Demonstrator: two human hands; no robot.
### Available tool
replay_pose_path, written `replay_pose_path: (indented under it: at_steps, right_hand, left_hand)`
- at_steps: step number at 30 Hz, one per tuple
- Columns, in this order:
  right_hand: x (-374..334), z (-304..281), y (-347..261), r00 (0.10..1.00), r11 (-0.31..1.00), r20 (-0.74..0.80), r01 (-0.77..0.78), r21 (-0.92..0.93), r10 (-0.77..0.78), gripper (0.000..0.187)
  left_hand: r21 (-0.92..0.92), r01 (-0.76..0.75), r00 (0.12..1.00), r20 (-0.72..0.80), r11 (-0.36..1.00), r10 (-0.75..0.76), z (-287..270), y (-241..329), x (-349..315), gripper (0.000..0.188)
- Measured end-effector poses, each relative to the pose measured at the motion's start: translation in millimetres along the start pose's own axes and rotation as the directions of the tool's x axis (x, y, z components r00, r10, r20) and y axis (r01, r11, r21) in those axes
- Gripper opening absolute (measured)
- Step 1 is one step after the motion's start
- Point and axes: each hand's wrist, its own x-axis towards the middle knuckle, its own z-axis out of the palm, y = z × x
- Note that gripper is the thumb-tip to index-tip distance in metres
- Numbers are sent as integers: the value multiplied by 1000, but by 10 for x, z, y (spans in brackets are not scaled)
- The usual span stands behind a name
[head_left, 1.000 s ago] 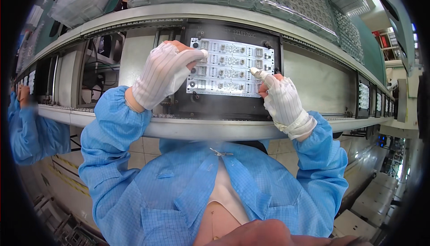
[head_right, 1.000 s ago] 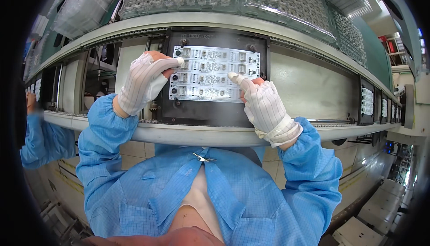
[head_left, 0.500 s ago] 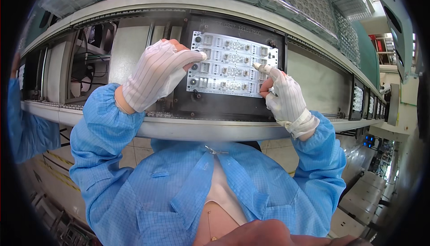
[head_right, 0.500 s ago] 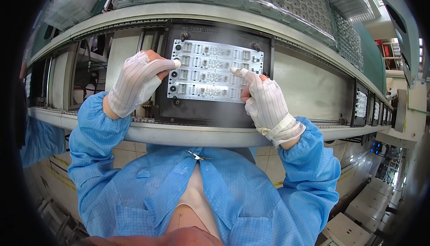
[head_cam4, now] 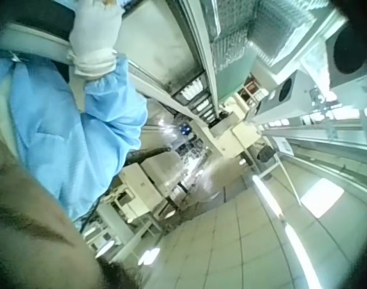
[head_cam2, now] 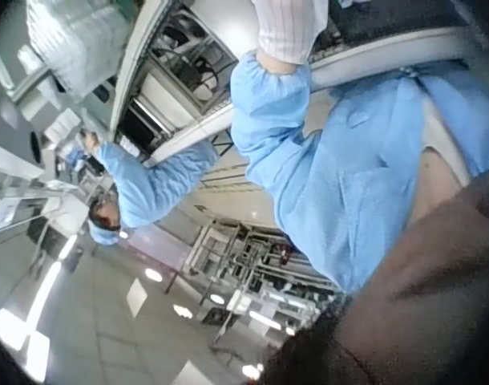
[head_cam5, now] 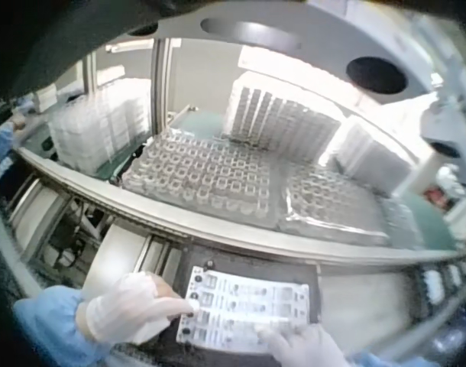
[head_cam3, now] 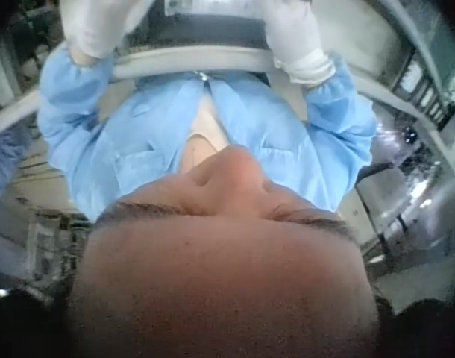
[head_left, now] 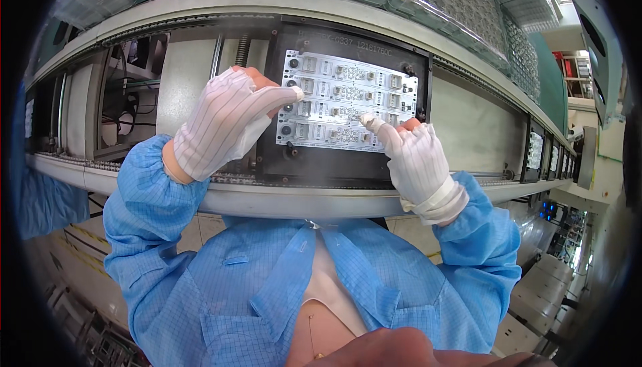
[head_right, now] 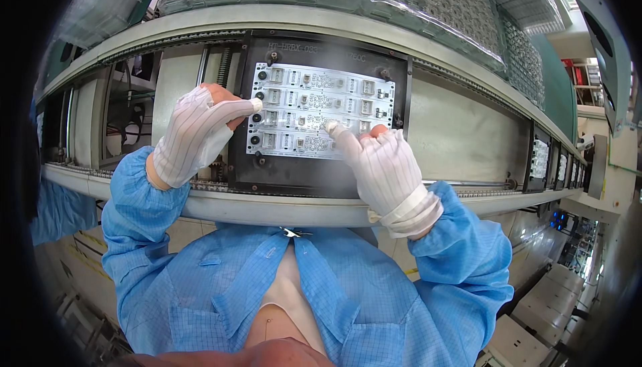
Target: Assembling electronic components onto printed circuit boards on a factory production line.
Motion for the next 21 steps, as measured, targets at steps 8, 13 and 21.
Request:
replay_pose_path:
  at_steps: [8,13,21]
  right_hand:
    - [32,155,-63,983,985,-89,-163,-53,158,62]
    - [-149,7,171,959,924,-118,-211,318,260,57]
    - [-365,260,69,912,951,-304,-211,225,275,62]
  left_hand:
    - [39,6,1000,14,999,-6,64,-44,19,33]
    - [37,56,997,-52,998,-54,42,-69,27,29]
    - [12,88,990,-111,996,-86,45,-56,33,27]
